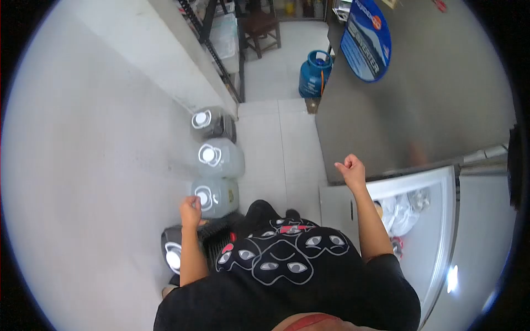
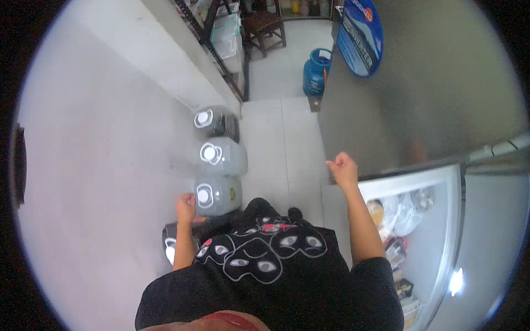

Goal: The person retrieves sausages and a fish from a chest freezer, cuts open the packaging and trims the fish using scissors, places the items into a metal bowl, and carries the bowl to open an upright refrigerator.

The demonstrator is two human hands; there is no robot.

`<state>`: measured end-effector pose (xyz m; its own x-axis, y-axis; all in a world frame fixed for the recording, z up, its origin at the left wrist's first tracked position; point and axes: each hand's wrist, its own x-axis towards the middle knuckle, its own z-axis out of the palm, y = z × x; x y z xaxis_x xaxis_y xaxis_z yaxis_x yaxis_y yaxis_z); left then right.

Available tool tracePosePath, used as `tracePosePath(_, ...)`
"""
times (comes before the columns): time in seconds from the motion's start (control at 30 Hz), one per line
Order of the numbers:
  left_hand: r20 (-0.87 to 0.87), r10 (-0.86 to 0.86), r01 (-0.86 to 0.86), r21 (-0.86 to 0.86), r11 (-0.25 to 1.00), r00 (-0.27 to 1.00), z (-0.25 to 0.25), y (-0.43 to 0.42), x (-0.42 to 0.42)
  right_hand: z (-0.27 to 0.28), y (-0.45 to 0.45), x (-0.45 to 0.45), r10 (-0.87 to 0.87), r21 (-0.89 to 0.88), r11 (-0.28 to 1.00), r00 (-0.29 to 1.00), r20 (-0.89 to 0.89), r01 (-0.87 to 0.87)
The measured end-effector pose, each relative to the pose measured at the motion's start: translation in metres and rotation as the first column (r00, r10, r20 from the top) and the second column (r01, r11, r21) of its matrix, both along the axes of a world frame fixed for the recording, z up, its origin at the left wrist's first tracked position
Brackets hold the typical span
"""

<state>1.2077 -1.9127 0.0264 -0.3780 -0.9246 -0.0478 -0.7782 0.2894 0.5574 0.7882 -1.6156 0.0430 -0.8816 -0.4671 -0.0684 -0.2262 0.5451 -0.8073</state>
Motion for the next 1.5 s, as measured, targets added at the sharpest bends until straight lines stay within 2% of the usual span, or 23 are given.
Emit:
tracePosePath(0.03,0.072,-0.135,0.142,-0.099,0.985,0.988,-0.035,-0.024,0.008,0.003,-0.021,-0.019,-0.012,-0.004,1.0,1.0,-0.011,0.012)
tracePosePath(0.13,0.141,-0.098,0.082,0.116,0.99,0.985,-0.056,-0.066,-0.021,-0.011,-0.079,-0.076,-0.025,0.017,1.0,1.0,-0.013,0.025)
tracePosePath(0.2,0.18,-0.129,0.103,0.144,0.984,0.975,-0.064,-0.111,-0.051,-0.031,-0.115,-0.114,-0.009,0.074,0.997,0.999,0.032,0.006)
tracePosePath(0.3,0.211,-0.166,0.133,0.161,0.978,0.963,-0.074,-0.191,-0.112,-0.032,-0.171,-0.158,0.2,-0.053,0.976,0.965,-0.167,-0.212)
tracePosePath(0.4,0.212,-0.279,0.257,0.125,0.958,0.937,-0.088,-0.289,-0.203,-0.02,-0.221,-0.202,0.144,-0.029,0.989,0.986,0.079,-0.142)
tracePosePath(0.5,0.166,-0.475,0.482,0.004,0.876,0.864,-0.067,-0.374,-0.334,0.002,-0.264,-0.246,0.146,-0.044,0.989,0.978,0.147,-0.141)
tracePosePath(0.57,0.08,-0.535,0.529,0.081,0.845,0.841,-0.023,-0.405,-0.433,0.001,-0.286,-0.28,0.114,-0.037,0.993,0.975,0.191,-0.109)
tracePosePath(0.67,-0.055,-0.651,0.652,0.008,0.758,0.757,-0.007,-0.453,-0.561,-0.01,-0.317,-0.331,0.031,-0.085,0.996,0.98,0.194,-0.015)
tracePosePath(0.77,-0.077,-0.69,0.694,0.033,0.719,0.719,0.003,-0.482,-0.663,-0.02,-0.364,-0.392,-0.017,-0.099,0.994,0.977,0.211,0.039)
tracePosePath(0.83,-0.051,-0.727,0.729,0.023,0.684,0.684,-0.019,-0.516,-0.707,-0.019,-0.4,-0.436,0.006,-0.084,0.996,0.981,0.195,0.011)
tracePosePath(0.9,0.008,-0.757,0.757,-0.016,0.653,0.653,-0.028,-0.543,-0.746,-0.042,-0.43,-0.489,0.004,-0.064,0.998,0.988,0.151,0.006)
tracePosePath(0.93,0.048,-0.747,0.747,0.03,0.664,0.663,-0.029,-0.555,-0.762,-0.035,-0.446,-0.512,0.002,0.007,1.0,0.997,0.072,-0.002)
tracePosePath(0.97,0.09,-0.737,0.733,0.078,0.676,0.67,-0.029,-0.568,-0.776,-0.032,-0.464,-0.535,0.008,-0.011,1.0,0.998,0.063,-0.007)
tracePosePath(1.03,0.063,-0.733,0.73,0.066,0.681,0.678,-0.024,-0.592,-0.806,-0.027,-0.495,-0.578,0.028,-0.034,0.999,0.999,0.047,-0.026)
tracePosePath(1.13,0.037,-0.703,0.699,0.084,0.71,0.71,-0.042,-0.644,-0.846,-0.021,-0.528,-0.635,0.057,-0.037,0.998,0.998,0.026,-0.056)
tracePosePath(1.17,0.021,-0.687,0.682,0.103,0.724,0.727,-0.052,-0.66,-0.861,-0.022,-0.534,-0.652,0.041,-0.059,0.998,0.998,0.047,-0.038)
tracePosePath(1.23,0.103,-0.691,0.685,0.089,0.723,0.715,-0.068,-0.687,-0.895,-0.028,-0.548,-0.685,0.007,-0.117,0.993,0.997,0.079,0.002)
tracePosePath(1.3,0.184,-0.735,0.74,0.053,0.671,0.653,-0.104,-0.727,-0.93,-0.025,-0.555,-0.709,-0.115,-0.202,0.97,0.987,0.11,0.135)
tracePosePath(1.37,0.191,-0.776,0.773,0.109,0.625,0.601,-0.123,-0.755,-0.977,-0.044,-0.56,-0.736,-0.229,-0.342,0.9,0.961,0.153,0.269)
tracePosePath(1.43,0.168,-0.8,0.787,0.151,0.598,0.575,-0.142,-0.788,-1.035,-0.043,-0.564,-0.758,-0.355,-0.34,0.864,0.929,0.109,0.37)
tracePosePath(1.5,0.107,-0.811,0.792,0.174,0.585,0.575,-0.176,-0.83,-1.103,-0.058,-0.575,-0.785,-0.499,-0.434,0.744,0.854,0.144,0.508)
